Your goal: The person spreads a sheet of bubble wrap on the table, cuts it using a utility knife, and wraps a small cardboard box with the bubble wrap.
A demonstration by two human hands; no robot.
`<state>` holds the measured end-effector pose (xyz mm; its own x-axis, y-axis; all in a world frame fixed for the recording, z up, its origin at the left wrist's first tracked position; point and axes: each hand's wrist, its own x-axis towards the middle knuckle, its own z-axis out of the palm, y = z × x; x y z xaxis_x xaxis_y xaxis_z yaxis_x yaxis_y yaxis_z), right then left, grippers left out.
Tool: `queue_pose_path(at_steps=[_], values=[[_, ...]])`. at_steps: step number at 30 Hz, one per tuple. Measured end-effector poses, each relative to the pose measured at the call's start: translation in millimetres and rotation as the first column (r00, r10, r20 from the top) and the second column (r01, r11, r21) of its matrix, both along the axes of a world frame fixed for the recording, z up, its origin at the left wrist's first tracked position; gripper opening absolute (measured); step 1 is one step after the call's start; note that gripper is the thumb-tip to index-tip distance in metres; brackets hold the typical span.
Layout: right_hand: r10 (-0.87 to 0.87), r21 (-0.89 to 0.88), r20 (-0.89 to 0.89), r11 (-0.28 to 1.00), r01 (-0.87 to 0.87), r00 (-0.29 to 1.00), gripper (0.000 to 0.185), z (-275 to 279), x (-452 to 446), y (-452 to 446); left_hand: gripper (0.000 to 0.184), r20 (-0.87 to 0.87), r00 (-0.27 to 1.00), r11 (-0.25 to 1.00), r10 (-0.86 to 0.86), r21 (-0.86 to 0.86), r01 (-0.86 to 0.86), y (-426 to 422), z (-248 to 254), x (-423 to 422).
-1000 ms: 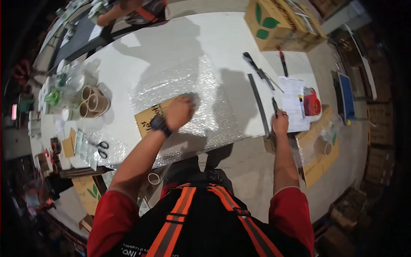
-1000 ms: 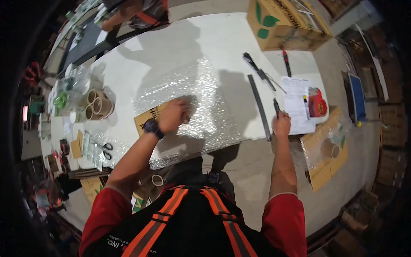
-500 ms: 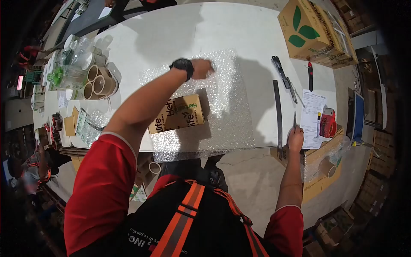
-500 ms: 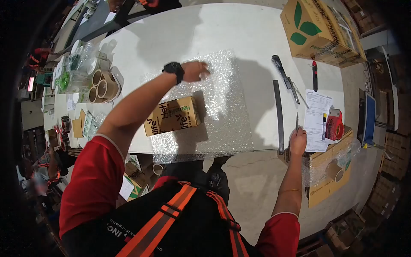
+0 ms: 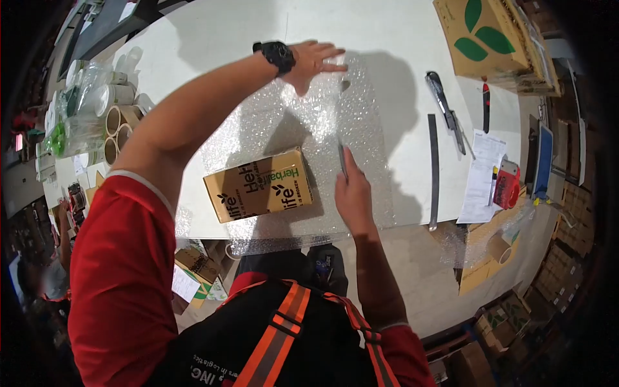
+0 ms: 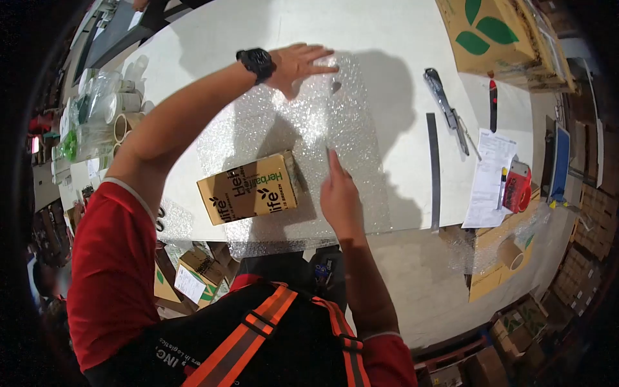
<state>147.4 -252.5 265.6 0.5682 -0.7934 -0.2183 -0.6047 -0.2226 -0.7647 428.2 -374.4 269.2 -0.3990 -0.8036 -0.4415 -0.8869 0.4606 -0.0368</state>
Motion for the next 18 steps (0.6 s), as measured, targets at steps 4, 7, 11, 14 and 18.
queue_pose_path(at_steps=[4,7,11,14,18], values=[[0.071,-0.011,-0.11,0.997,-0.073,0.991,0.053,-15,54,-28,0.126,-0.03,0.996,0.995,-0.082,-0.064,0.08,-6,3,8],[0.056,-0.022,-0.168,0.998,-0.06,0.984,0.053,-25,82,-47,0.125,0.015,0.998,0.998,-0.064,-0.027,0.064,-5,12,3],[0.044,-0.181,-0.112,0.981,-0.064,0.993,0.052,-44,98,-64,0.11,0.028,0.998,0.991,-0.063,-0.118,0.066,-12,-5,18],[0.045,-0.201,-0.143,0.977,-0.073,0.989,0.052,-43,110,-73,0.104,0.052,0.996,0.991,-0.076,-0.104,0.081,-16,-21,31],[0.059,-0.211,-0.199,0.972,-0.102,0.978,0.052,-40,122,-83,0.099,0.016,0.997,0.995,-0.07,-0.07,0.071,-20,-26,35]])
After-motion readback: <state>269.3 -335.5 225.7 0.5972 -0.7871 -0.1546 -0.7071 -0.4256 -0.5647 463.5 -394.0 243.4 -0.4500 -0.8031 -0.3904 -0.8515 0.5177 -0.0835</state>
